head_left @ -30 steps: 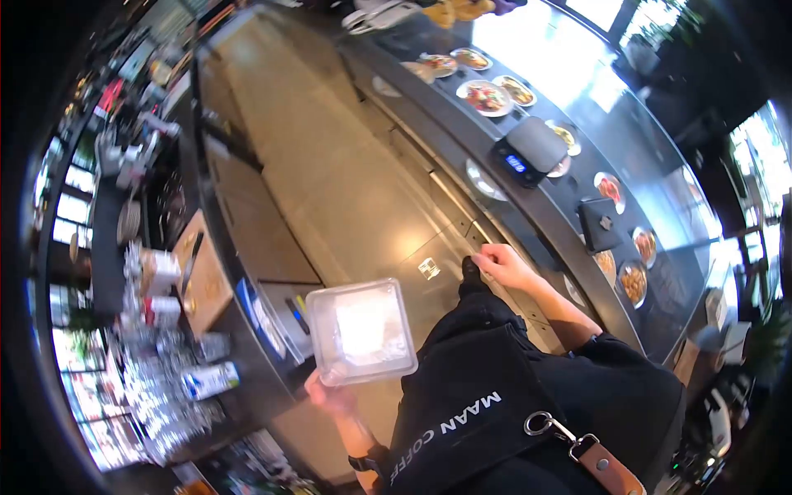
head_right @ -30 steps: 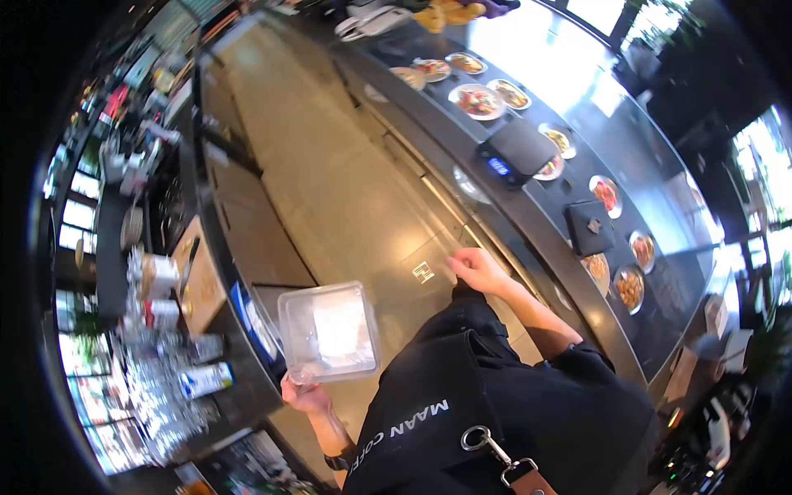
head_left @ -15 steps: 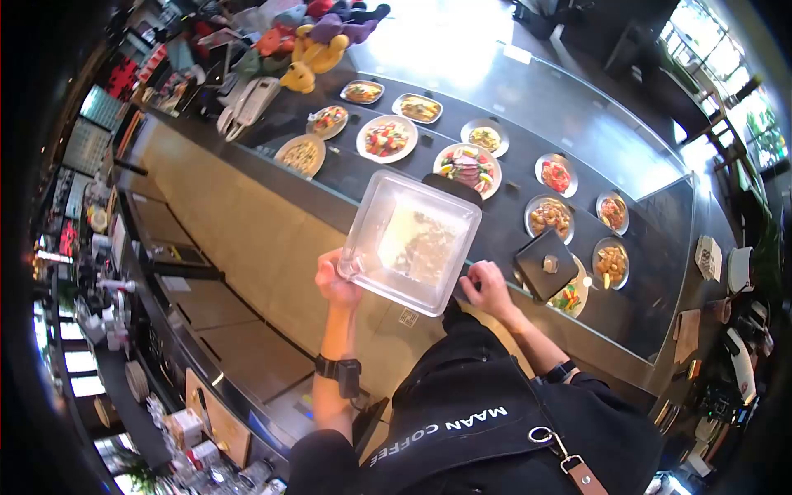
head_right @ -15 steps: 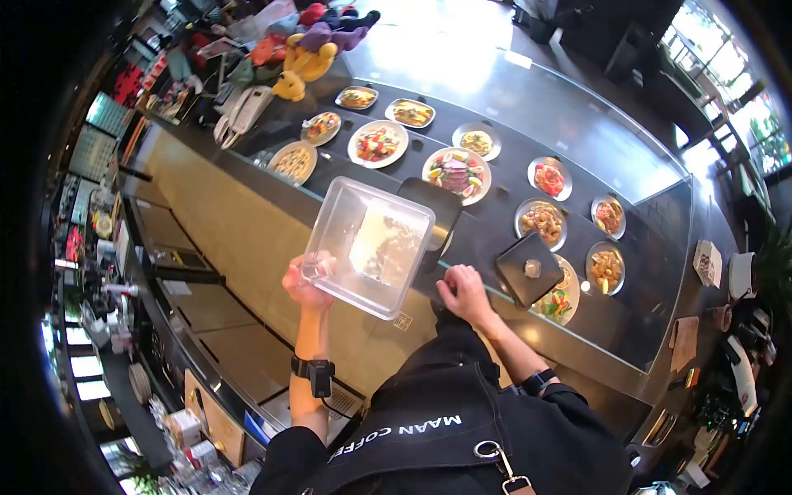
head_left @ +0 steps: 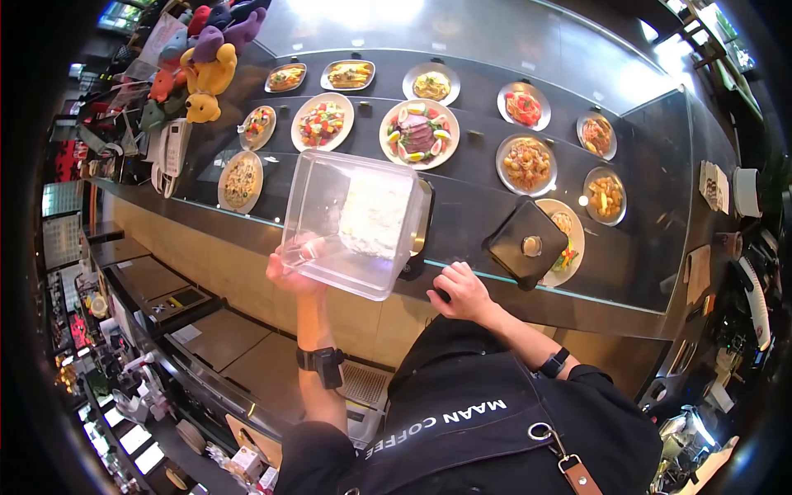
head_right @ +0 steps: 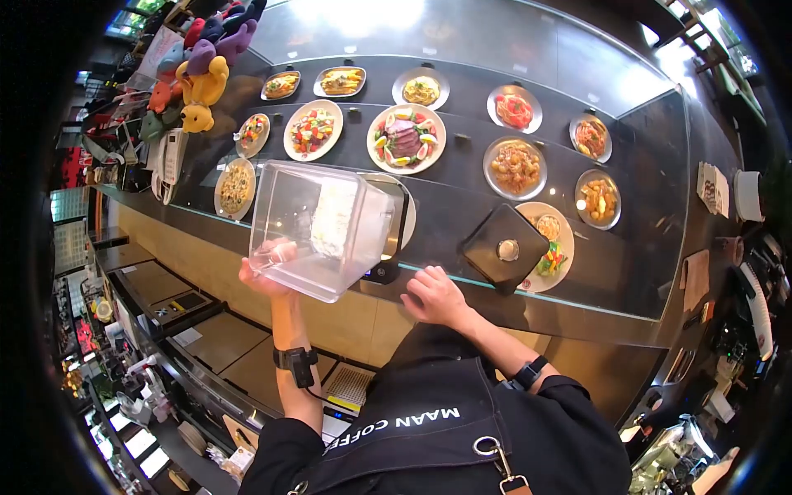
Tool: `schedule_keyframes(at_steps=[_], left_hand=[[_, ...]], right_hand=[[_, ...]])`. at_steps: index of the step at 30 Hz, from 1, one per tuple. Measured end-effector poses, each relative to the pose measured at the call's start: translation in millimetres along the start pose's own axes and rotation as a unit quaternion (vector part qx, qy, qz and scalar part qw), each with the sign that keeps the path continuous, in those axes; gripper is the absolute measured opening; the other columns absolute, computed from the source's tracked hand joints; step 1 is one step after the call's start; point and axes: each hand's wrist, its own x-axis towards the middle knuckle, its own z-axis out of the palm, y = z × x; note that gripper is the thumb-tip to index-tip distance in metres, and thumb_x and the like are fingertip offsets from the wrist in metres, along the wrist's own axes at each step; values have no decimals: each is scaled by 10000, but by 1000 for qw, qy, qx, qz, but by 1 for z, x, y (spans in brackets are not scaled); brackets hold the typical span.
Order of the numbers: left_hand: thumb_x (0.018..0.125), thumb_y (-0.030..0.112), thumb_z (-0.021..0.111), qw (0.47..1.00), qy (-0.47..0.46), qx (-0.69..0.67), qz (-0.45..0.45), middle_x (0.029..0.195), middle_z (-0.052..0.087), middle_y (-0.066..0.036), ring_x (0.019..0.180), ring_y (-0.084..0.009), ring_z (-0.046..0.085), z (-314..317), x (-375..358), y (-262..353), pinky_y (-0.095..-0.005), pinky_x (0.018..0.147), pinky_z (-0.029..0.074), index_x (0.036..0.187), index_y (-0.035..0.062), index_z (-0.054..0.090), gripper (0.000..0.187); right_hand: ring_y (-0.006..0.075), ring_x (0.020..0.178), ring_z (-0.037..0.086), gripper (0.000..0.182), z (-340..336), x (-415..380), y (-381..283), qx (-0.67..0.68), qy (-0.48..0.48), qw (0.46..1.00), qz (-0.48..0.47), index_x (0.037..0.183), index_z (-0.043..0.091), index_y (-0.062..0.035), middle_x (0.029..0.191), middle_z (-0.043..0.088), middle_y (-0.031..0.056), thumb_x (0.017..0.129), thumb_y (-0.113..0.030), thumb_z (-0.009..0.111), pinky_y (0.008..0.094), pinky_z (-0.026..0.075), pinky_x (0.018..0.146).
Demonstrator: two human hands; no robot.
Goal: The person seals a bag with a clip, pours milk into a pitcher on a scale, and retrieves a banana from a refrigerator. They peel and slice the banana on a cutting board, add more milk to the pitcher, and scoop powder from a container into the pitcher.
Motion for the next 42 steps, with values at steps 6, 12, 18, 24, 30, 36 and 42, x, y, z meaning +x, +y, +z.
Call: schedule_keyframes(at_steps=[6, 12, 18, 24, 30, 36, 42], left_hand=[[852, 619, 451, 998, -33, 47, 15, 635, 398, -62, 593, -177, 352, 6, -7, 0, -322, 544, 241, 653, 58, 423, 596], [860, 639, 440, 998, 11, -48, 31, 729, 469, -82, 689, -196, 421, -10, -14, -18, -322, 616, 332, 757, 25, 491, 625], [942, 658, 302, 981, 150, 79, 98, 1086, 613, -147, 1037, -265, 540, -6, -20, -22, -373, 927, 387, 1167, -28, 558, 767], [974, 629, 298, 939, 271, 148, 152, 1235, 586, -94, 1205, -231, 492, -42, -110, 6, -393, 1015, 328, 1333, 67, 491, 694], [980, 591, 353, 879, 458, 81, 108, 1163, 602, -74, 1138, -211, 516, -76, -276, -25, -381, 967, 369, 1284, 89, 518, 610], [967, 570, 410, 792, 587, -13, 168, 1136, 600, -61, 1086, -200, 529, -61, -421, -60, -370, 935, 400, 1262, 91, 521, 573], [952, 503, 461, 740, 626, -63, 238, 1140, 596, -58, 1087, -208, 524, -35, -563, -91, -398, 933, 406, 1262, 83, 538, 527]], right_hand=[[255, 736, 502, 218, -1, 3, -1, -5, -3, 1000, 2, 761, 536, -96, 749, 484, 70, 744, -180, 737, 372, 410, 683], [257, 737, 505, 210, 0, 3, -1, -6, -10, 1000, 1, 760, 541, -95, 754, 489, 69, 744, -181, 732, 373, 414, 688], [240, 813, 480, 333, 4, 20, -13, -90, -43, 995, 13, 1083, 627, -144, 833, 476, 52, 775, -234, 718, 370, 380, 694], [223, 872, 466, 453, 15, 21, -15, -185, -75, 980, -15, 1259, 623, -230, 884, 448, 40, 815, -293, 691, 389, 346, 782], [248, 885, 465, 565, 20, 17, -16, -236, -84, 968, -24, 1389, 549, -219, 900, 449, 66, 840, -288, 665, 407, 345, 798], [299, 885, 474, 596, 28, 12, -14, -238, -56, 969, -37, 1441, 493, -229, 906, 466, 109, 864, -270, 636, 443, 351, 809], [311, 914, 478, 598, 35, 6, -7, -308, -50, 948, -62, 1478, 438, -277, 948, 470, 116, 901, -345, 582, 464, 358, 853]])
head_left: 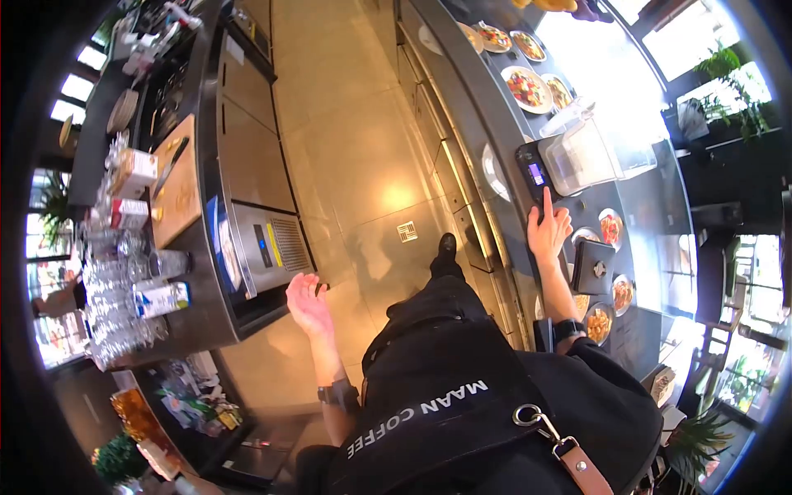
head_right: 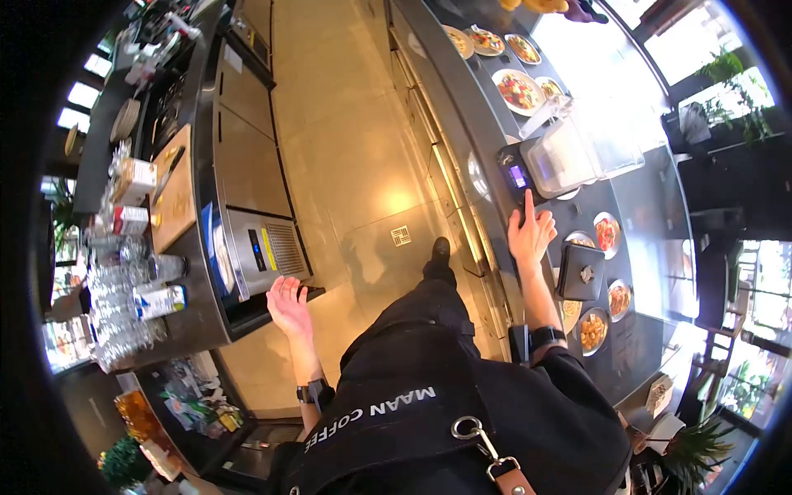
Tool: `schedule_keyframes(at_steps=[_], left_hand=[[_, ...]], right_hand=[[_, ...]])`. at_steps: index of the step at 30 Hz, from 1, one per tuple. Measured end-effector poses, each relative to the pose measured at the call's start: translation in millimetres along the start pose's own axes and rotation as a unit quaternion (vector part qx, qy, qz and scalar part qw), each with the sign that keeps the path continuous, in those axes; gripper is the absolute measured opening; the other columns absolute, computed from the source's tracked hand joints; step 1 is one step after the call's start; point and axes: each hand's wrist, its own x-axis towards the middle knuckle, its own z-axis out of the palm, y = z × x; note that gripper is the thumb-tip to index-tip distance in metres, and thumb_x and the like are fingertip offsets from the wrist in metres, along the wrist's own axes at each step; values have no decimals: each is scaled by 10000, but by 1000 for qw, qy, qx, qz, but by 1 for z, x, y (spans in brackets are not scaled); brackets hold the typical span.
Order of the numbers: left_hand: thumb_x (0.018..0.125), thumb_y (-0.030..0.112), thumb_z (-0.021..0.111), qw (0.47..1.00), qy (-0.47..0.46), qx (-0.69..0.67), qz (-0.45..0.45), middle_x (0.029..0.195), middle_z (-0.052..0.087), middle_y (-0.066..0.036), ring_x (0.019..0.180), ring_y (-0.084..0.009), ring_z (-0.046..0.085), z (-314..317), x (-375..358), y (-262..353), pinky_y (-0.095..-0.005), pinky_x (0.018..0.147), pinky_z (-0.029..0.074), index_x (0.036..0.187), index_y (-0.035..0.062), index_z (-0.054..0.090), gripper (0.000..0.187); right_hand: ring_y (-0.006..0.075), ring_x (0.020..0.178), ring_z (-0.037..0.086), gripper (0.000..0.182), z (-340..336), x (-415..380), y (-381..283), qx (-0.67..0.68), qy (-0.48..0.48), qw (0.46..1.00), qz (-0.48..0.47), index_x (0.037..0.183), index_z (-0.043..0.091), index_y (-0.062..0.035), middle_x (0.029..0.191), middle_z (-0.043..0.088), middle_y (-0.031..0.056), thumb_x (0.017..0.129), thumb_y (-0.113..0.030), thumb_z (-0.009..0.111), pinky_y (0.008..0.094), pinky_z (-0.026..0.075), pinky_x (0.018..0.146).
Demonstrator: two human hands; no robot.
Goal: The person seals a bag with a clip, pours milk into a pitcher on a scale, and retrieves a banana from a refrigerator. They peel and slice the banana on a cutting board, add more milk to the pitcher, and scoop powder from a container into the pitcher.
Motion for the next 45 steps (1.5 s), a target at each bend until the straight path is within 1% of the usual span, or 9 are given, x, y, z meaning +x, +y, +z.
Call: schedule_keyframes(at_steps=[5, 9, 14, 19, 20, 21, 30, 38, 45], left_hand=[[970, 477, 458, 999, 41, -23, 21, 1106, 597, -55, 1048, -204, 548, -117, -39, 34, -396, 903, 434, 1228, 88, 546, 475], [967, 481, 470, 994, 100, -31, 16, 1059, 585, -44, 1009, -193, 543, -191, -71, 59, -387, 892, 426, 1171, 98, 553, 442], [966, 435, 495, 987, 155, -37, 7, 1025, 570, -42, 974, -192, 536, -289, -79, 83, -367, 870, 431, 1125, 96, 550, 379], [972, 308, 526, 984, 140, -60, 89, 1019, 566, -68, 979, -207, 544, -398, -67, 100, -365, 897, 455, 1096, 51, 545, 287], [962, 255, 553, 982, 160, -24, 97, 984, 572, -72, 950, -216, 570, -410, -64, 122, -382, 880, 479, 1089, 56, 553, 235], [971, 235, 554, 978, 176, -32, 106, 964, 576, -68, 935, -204, 580, -430, -56, 138, -373, 831, 498, 1081, 57, 557, 210], [1032, 330, 495, 932, 329, -31, 149, 527, 380, 63, 364, -58, 320, -662, 2, 335, -237, 333, 262, 883, 91, 555, 289], [968, 685, 299, 915, 241, -116, 301, 490, 232, 80, 377, -58, 204, -843, 76, 533, -220, 367, 168, 796, 84, 507, 659], [982, 612, 364, 886, 69, -232, 396, 646, 404, 1, 480, -64, 310, -1009, 221, 694, -205, 417, 258, 892, 38, 510, 599]], right_hand=[[335, 953, 513, 577, 7, -2, 0, -46, 49, 997, -23, 1474, 426, -334, 987, 494, 130, 915, -388, 562, 492, 393, 861], [382, 1154, 523, 534, 19, 0, -2, -110, -7, 993, 42, 1477, 388, -390, 1367, 473, 216, 953, -408, 487, 520, 413, 934], [378, 1115, 556, 714, 14, -15, -41, -78, 62, 985, 142, 1510, 299, -293, 1294, 501, 186, 880, -389, 621, 553, 431, 902], [310, 1160, 574, 580, 15, -169, -204, 56, -76, 994, -59, 1379, 490, -36, 1281, 575, 197, 909, -352, 612, 421, 499, 924], [297, 1149, 572, 577, 109, -217, -184, 306, -186, 932, -58, 1415, 441, -24, 1297, 570, 192, 956, -352, 560, 440, 503, 923], [264, 1119, 572, 518, 203, -261, -168, 87, -248, 943, -204, 1454, 387, -43, 1309, 567, 165, 1015, -303, 479, 385, 519, 906], [243, 1109, 594, 432, 109, -457, -641, 145, -588, 726, -326, 1378, 459, -18, 1277, 596, 154, 1024, -263, 472, 368, 513, 925], [224, 1100, 613, 368, -2, -558, -899, 183, -668, 625, -360, 1312, 524, 5, 1249, 622, 145, 1031, -226, 466, 353, 508, 943], [207, 1092, 630, 330, -120, -654, -1037, 109, -764, 585, -250, 1253, 580, 25, 1225, 645, 136, 1038, -195, 460, 340, 503, 958]])
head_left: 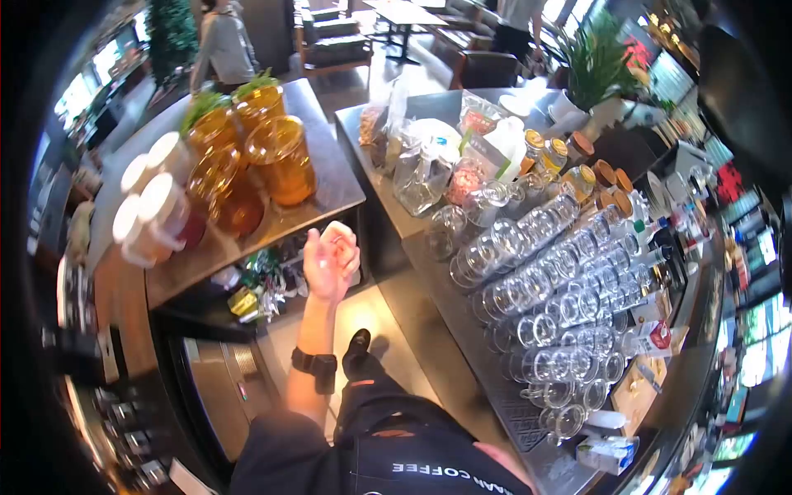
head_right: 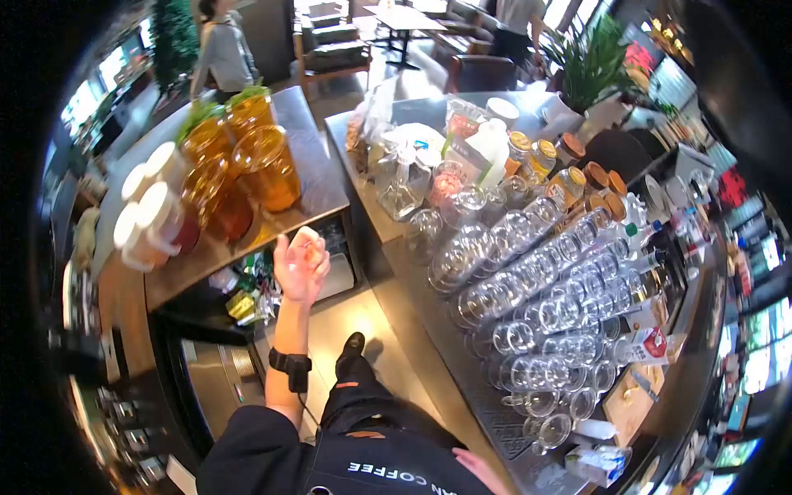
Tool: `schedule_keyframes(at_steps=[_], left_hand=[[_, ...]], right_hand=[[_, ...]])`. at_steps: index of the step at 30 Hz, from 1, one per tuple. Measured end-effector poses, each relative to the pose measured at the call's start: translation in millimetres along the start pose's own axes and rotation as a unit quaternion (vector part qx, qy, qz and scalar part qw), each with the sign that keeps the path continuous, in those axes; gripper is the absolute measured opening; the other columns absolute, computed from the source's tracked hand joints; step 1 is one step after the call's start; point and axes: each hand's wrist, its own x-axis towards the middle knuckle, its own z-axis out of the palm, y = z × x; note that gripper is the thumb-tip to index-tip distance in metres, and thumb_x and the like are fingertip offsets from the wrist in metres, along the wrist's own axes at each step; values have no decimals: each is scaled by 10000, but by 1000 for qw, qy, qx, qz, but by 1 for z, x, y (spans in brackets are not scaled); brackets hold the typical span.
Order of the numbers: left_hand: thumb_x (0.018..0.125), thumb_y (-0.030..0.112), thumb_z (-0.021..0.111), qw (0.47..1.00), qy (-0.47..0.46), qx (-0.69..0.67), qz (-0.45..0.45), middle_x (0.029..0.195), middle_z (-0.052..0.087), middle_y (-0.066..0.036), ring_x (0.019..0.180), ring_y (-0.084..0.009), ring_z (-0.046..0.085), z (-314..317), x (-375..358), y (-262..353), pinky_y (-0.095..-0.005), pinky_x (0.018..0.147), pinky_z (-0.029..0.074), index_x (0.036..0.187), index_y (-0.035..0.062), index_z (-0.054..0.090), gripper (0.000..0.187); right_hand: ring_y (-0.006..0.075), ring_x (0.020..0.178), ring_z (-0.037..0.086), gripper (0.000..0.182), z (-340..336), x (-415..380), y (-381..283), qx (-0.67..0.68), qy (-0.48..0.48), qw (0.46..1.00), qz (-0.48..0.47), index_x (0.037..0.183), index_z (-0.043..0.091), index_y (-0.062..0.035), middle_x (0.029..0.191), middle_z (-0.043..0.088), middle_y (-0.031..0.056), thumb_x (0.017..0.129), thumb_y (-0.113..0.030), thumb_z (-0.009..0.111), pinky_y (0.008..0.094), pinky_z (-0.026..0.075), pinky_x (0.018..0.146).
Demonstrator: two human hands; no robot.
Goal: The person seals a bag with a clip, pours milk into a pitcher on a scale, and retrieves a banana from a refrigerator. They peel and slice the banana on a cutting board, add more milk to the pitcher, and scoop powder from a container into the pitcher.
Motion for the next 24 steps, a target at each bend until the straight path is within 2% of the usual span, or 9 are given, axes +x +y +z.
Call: schedule_keyframes(at_steps=[3, 5, 7, 10, 11, 15, 18, 21, 24], left_hand=[[1006, 496, 427, 995, -12, 69, -68, 609, 384, 29, 483, -47, 309, -22, 75, -4, -196, 427, 255, 913, 54, 523, 462], [1003, 403, 480, 985, -44, 154, -70, 617, 394, 36, 501, -37, 321, -38, 115, -12, -192, 443, 255, 939, 58, 536, 356], [991, 272, 503, 979, -42, 166, -112, 633, 410, 42, 520, -31, 340, -48, 149, -19, -190, 455, 256, 962, 66, 544, 212], [973, 264, 532, 981, -74, 124, -132, 637, 416, 37, 517, -36, 337, -46, 181, -34, -196, 460, 256, 959, 67, 542, 198], [952, 322, 563, 978, -82, 102, -160, 646, 424, 30, 516, -42, 335, -41, 184, -31, -200, 463, 255, 961, 60, 541, 264], [901, 369, 599, 970, -133, 30, -202, 689, 466, 10, 549, -47, 375, -50, 165, -40, -195, 484, 278, 956, 48, 524, 334], [893, 359, 617, 958, -144, -15, -246, 755, 483, -4, 621, -46, 410, -63, 134, -24, -191, 514, 294, 962, 37, 506, 348], [889, 357, 625, 959, -133, -13, -251, 758, 459, -5, 615, -51, 386, -89, 106, -2, -202, 512, 286, 969, 28, 497, 362], [903, 373, 604, 971, -87, 7, -225, 746, 446, -8, 591, -61, 366, -120, 89, 18, -211, 505, 280, 936, 30, 495, 361]], right_hand=[[126, 1001, 638, 300, -11, -19, -156, 124, -145, 981, -35, 1259, 606, -22, 1133, 680, 65, 1022, -188, 526, 267, 505, 881], [169, 1023, 676, 251, -22, -43, -283, -87, -115, 984, -107, 1168, 653, 1, 1068, 709, 107, 981, -142, 568, 313, 537, 869], [147, 839, 681, 191, -33, -46, -393, -225, -86, 951, -192, 1082, 690, -29, 942, 716, 81, 935, -130, 622, 304, 534, 746], [142, 721, 634, 146, -44, 21, -511, -364, 17, 885, -288, 899, 690, -32, 809, 679, 69, 894, -174, 659, 308, 511, 661], [158, 710, 634, 193, -47, 49, -548, -391, 40, 885, -250, 865, 671, -23, 783, 666, 77, 897, -210, 642, 319, 505, 648], [342, 778, 663, 170, -87, 181, -605, -565, 67, 758, -318, 923, 651, -59, 790, 679, 160, 878, -210, 588, 426, 530, 720], [305, 979, 633, 282, -92, 264, -620, -677, 148, 655, -302, 1107, 663, -205, 948, 660, 110, 826, -216, 641, 462, 526, 792], [305, 1121, 549, 387, -94, 339, -622, -721, 67, 537, -433, 1191, 634, -211, 1130, 600, 88, 811, -231, 698, 468, 456, 854], [282, 1195, 489, 466, -69, 341, -642, -793, 39, 556, -248, 1229, 591, -260, 1156, 577, 62, 783, -277, 727, 455, 387, 899]])
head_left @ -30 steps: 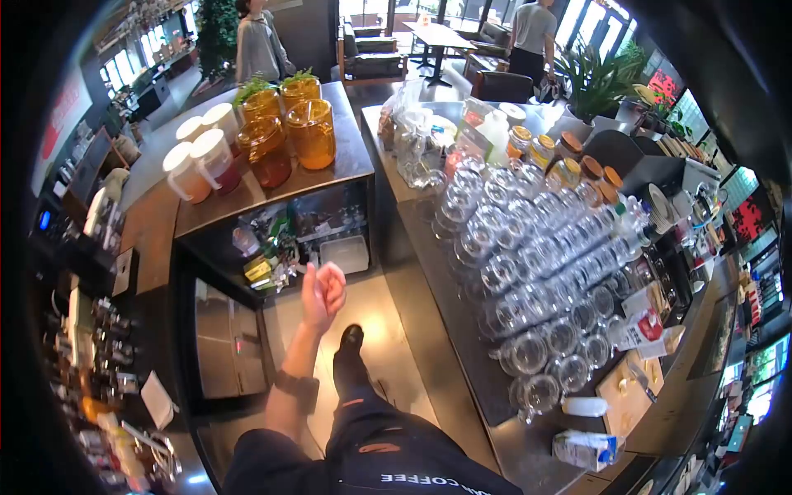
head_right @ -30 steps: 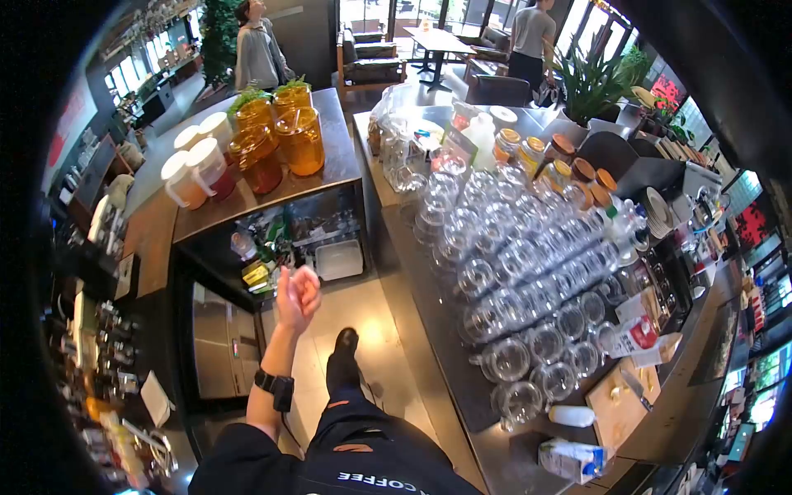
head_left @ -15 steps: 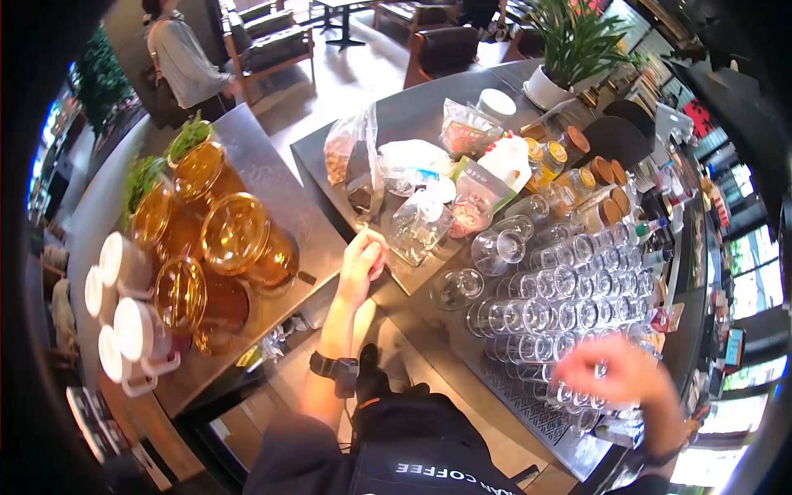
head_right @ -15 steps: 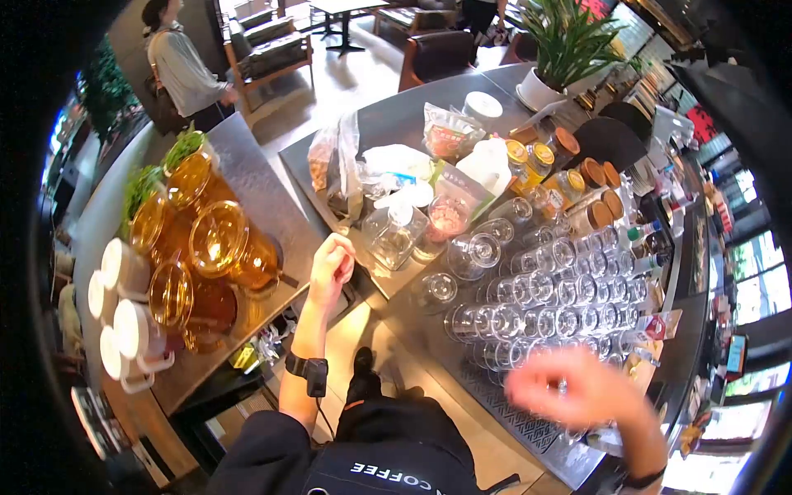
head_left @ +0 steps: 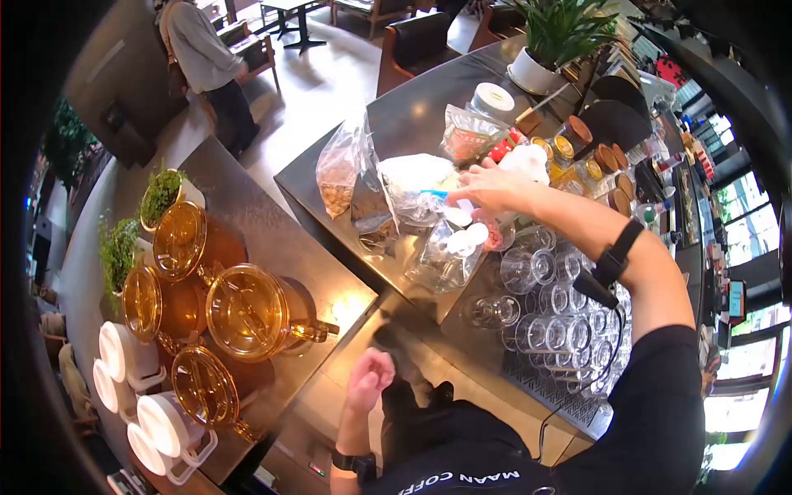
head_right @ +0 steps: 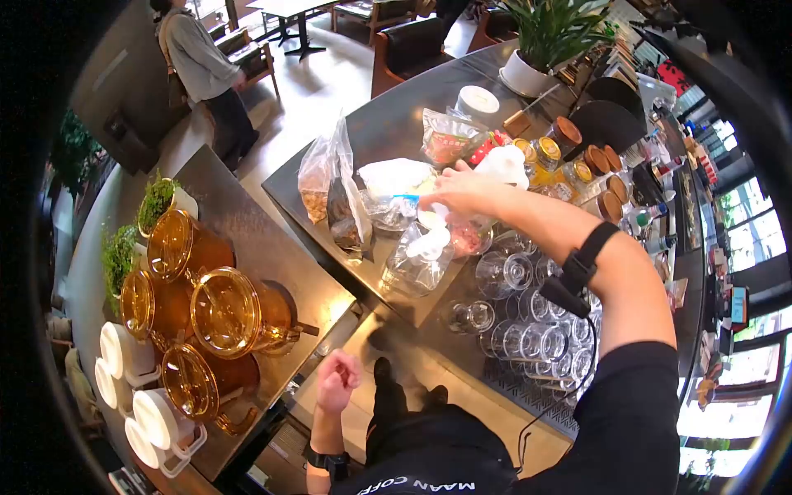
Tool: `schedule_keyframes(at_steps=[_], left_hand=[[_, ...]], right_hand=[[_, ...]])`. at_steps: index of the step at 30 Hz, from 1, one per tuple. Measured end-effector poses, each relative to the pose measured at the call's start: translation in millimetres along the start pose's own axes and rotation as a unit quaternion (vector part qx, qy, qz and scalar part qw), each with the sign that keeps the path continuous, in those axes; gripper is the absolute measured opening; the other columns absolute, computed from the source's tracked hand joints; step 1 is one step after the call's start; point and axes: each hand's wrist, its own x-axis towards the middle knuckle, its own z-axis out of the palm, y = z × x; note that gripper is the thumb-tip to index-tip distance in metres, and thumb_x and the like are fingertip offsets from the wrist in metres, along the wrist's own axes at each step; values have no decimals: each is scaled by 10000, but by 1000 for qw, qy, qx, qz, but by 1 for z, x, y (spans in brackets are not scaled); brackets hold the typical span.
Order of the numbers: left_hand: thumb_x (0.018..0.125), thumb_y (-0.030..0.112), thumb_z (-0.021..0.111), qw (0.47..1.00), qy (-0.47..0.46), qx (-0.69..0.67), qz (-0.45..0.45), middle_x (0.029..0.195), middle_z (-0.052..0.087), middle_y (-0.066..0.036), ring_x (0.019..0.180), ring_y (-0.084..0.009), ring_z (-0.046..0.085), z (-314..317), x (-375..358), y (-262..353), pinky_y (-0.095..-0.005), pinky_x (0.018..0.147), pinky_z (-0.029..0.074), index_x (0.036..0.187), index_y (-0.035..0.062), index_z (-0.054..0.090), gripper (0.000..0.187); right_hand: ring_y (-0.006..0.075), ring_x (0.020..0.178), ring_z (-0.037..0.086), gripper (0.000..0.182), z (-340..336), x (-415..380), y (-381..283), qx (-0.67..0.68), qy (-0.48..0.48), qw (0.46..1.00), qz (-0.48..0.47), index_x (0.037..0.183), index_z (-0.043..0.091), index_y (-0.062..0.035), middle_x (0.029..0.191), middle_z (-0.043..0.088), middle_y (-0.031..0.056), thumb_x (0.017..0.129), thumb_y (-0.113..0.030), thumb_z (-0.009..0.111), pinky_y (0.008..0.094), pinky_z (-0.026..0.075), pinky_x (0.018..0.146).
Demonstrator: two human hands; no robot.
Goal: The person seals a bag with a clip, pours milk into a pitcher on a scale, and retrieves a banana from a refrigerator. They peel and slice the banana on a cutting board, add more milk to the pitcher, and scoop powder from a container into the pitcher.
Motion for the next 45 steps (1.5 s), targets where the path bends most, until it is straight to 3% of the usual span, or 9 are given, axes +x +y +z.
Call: schedule_keyframes(at_steps=[4, 8, 14, 18, 22, 28, 30, 38, 45], left_hand=[[919, 452, 575, 994, 88, 64, 3, 704, 435, -20, 582, -81, 382, -14, -16, 15, -219, 503, 289, 894, 40, 486, 421], [916, 459, 586, 993, 77, 85, 41, 666, 423, -20, 552, -87, 370, -11, -9, 23, -232, 490, 278, 897, 37, 494, 432], [897, 463, 624, 995, 65, 71, 14, 689, 455, -5, 569, -73, 396, 0, -13, 23, -218, 507, 310, 920, 30, 520, 447], [883, 468, 639, 994, 72, 80, 21, 692, 472, -13, 578, -82, 412, 0, -18, 25, -218, 519, 324, 929, 29, 525, 456], [905, 427, 620, 993, 75, 85, 32, 698, 431, -14, 580, -87, 392, 1, -20, 29, -230, 515, 312, 919, 39, 492, 409], [919, 389, 596, 996, 63, 48, 41, 691, 413, -19, 581, -91, 382, 1, -20, 26, -225, 527, 303, 905, 43, 478, 366], [924, 391, 606, 997, 55, 44, 45, 700, 411, -20, 579, -89, 378, 5, -16, 23, -218, 530, 305, 900, 42, 471, 374], [963, 344, 565, 998, -34, -11, 44, 771, 413, -22, 594, -83, 372, 14, 1, 13, -217, 515, 311, 918, 47, 452, 321], [939, 376, 595, 996, -64, 36, 46, 728, 419, -21, 591, -81, 384, 39, 11, 20, -212, 518, 301, 905, 47, 475, 351]], right_hand=[[241, 1082, 547, 432, 34, 4, -2, -23, 156, 987, -27, 1112, 611, -275, 985, 639, 36, 704, -255, 751, 425, 348, 895], [232, 1102, 535, 609, 56, 3, 11, -60, 270, 956, -94, 1290, 581, -385, 1035, 648, 8, 716, -261, 742, 420, 329, 934], [248, 1115, 530, 513, 66, 18, -10, -54, 220, 974, -1, 1232, 622, -391, 1055, 649, 23, 729, -370, 718, 433, 331, 928], [245, 1096, 543, 491, 63, 14, -1, -30, 205, 978, -35, 1195, 621, -414, 1009, 643, 1, 713, -399, 713, 453, 339, 908], [298, 1125, 521, 653, 57, 1, 6, -33, 197, 980, -6, 1213, 645, -412, 1055, 669, 55, 589, -353, 829, 473, 324, 968], [306, 1253, 478, 697, 16, -37, 12, 34, 149, 988, 21, 1254, 630, -346, 1182, 647, 74, 593, -322, 850, 575, 279, 1002], [266, 1221, 534, 664, 7, -44, 20, 28, 169, 985, 8, 1260, 612, -337, 1206, 663, 4, 637, -313, 842, 575, 337, 918], [322, 1264, 463, 716, -38, -91, 27, -18, 167, 983, 73, 1326, 543, -407, 1189, 651, 58, 662, -371, 808, 575, 268, 1016], [334, 1214, 470, 677, -96, -166, -1, 54, 154, 976, 144, 1320, 563, -308, 1090, 625, 121, 684, -345, 792, 523, 263, 1014]])
